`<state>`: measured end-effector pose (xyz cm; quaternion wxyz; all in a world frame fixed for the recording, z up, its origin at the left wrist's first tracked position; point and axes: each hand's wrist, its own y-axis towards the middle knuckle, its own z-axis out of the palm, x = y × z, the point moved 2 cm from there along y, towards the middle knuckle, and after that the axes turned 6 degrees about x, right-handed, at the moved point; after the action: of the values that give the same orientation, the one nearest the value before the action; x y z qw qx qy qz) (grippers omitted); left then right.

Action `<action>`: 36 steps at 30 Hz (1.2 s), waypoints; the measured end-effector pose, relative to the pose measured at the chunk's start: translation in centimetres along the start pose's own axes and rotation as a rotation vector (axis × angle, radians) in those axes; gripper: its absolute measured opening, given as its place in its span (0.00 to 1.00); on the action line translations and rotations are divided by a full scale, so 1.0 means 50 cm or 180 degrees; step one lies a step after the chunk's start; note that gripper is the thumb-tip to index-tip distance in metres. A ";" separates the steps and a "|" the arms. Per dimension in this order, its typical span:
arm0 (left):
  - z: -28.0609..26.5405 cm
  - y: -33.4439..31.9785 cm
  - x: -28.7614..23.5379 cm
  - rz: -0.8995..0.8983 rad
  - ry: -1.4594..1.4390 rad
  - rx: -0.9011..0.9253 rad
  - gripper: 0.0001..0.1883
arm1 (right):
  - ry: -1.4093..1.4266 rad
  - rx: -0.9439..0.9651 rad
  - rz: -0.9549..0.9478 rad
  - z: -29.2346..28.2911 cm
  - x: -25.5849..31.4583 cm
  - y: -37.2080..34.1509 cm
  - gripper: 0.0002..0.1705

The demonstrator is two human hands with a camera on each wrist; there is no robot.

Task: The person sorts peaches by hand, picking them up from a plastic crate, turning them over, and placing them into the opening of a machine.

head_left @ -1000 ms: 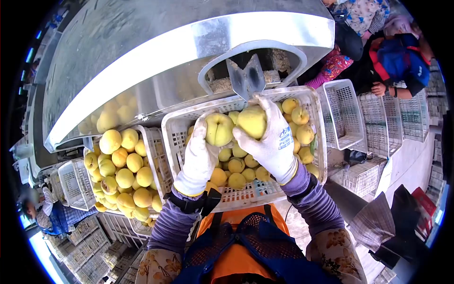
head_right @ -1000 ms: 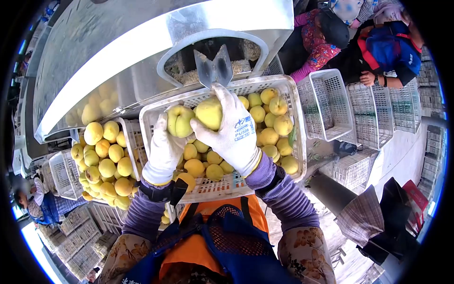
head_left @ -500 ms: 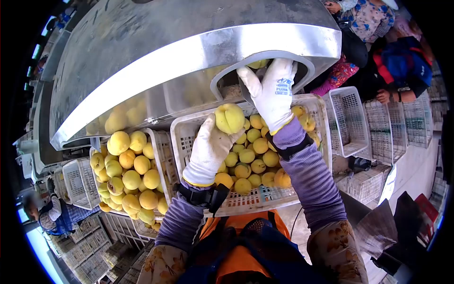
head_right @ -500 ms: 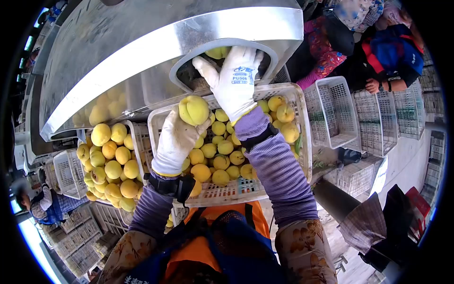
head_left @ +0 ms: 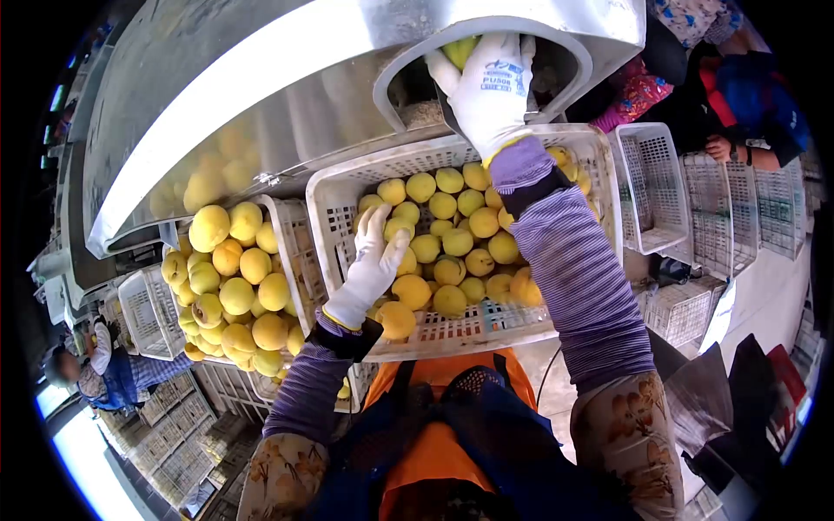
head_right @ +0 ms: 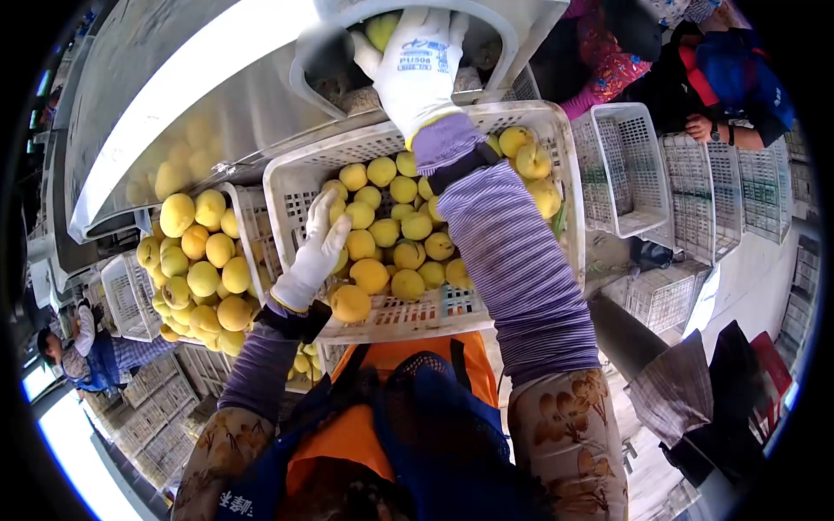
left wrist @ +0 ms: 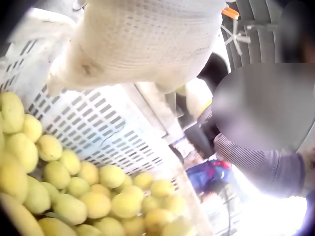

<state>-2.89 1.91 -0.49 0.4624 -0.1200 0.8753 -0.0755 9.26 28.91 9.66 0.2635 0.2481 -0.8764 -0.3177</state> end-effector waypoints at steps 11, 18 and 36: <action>0.160 -0.064 0.009 -0.0213 0.3196 0.3032 0.35 | -0.0614 0.4797 -0.1183 0.069 0.021 -0.538 0.29; 0.138 -0.016 0.015 -0.0451 0.2231 0.2540 0.28 | 0.0985 0.4703 0.0570 0.005 -0.001 -0.439 0.40; -0.061 0.047 -0.209 0.0058 -0.4273 0.0060 0.37 | 0.0634 0.0681 0.0477 -0.017 0.000 -0.112 0.43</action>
<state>-0.07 7.18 8.93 0.9081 -0.1294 0.3981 0.0118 11.29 24.79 6.37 0.3441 0.2389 -0.8908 -0.1759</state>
